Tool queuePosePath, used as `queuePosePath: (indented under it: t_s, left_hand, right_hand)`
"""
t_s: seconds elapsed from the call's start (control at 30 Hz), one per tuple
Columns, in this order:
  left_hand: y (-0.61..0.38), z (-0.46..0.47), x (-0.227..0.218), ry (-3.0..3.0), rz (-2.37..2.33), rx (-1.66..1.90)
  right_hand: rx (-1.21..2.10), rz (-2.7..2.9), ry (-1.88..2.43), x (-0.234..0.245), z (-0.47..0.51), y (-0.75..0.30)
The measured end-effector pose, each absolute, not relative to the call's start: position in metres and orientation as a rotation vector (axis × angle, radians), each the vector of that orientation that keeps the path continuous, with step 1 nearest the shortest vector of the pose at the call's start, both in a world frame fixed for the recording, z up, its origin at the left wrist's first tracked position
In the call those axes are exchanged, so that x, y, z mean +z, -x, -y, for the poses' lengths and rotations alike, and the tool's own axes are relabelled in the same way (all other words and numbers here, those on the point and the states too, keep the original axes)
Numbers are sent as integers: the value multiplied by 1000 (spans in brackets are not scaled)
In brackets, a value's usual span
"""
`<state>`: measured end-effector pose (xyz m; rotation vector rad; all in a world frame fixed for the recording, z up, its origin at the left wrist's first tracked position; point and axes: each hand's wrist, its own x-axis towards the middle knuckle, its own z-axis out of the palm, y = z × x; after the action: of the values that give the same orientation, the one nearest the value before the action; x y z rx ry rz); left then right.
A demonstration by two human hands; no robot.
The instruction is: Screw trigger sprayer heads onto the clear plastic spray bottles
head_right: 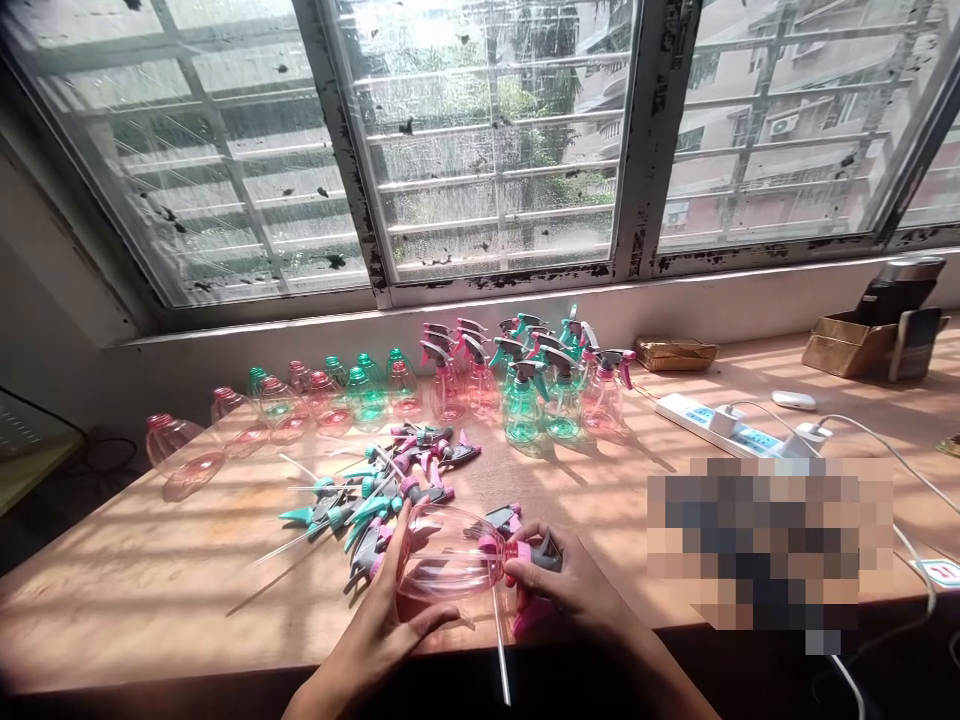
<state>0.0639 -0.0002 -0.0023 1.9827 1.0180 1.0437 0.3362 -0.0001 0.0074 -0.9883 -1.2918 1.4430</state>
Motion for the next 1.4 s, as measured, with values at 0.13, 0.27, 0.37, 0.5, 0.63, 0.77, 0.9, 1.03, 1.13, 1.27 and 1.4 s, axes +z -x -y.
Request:
queuePosePath:
  t_s: [0.13,0.27,0.37,0.5,0.63,0.77,0.9,1.03,1.13,1.27,1.4]
  left_hand:
    - [-65,4,7,-1957,-1050,1021]
    - [-66,2,8,-1996,-1038,1026]
    - [-67,1,6,-2028,-1056,1009]
    - [-67,3,9,-2031,-1084,961]
    - [-66,3,12,-2019,-1069,994]
    - [-65,-1,9,-2024,-1054,987]
    - [-67,-1,9,-2049,-1124,976]
    - [-67,-1,7,-2068,-1161,953]
    - [-65,-4,3,-2104,-1151,989]
    - [-66,-6,1,-2096,-1153,1009]
    - [-68,-5,4,-2043,-1143,1031]
  right_hand:
    - [1467,1316,979,9,0,-338]
    - [1470,1260,971,11,0,-338]
    - [1472,1245,957,12,0,-338]
    - [1464,1259,955,11,1,-337]
    - [1498,1262,952,10,-1,-337]
    - [1527,1218,907,13,-3,-337]
    - [1493,1219,881,15,-3,-337]
    - [1468,1243,902,14,-2,-338]
    - [1453,1266,914,13,-3,-338]
    - [1434,1272,917,13,-3,-337]
    - [1456,1232,913,14,-4,-337]
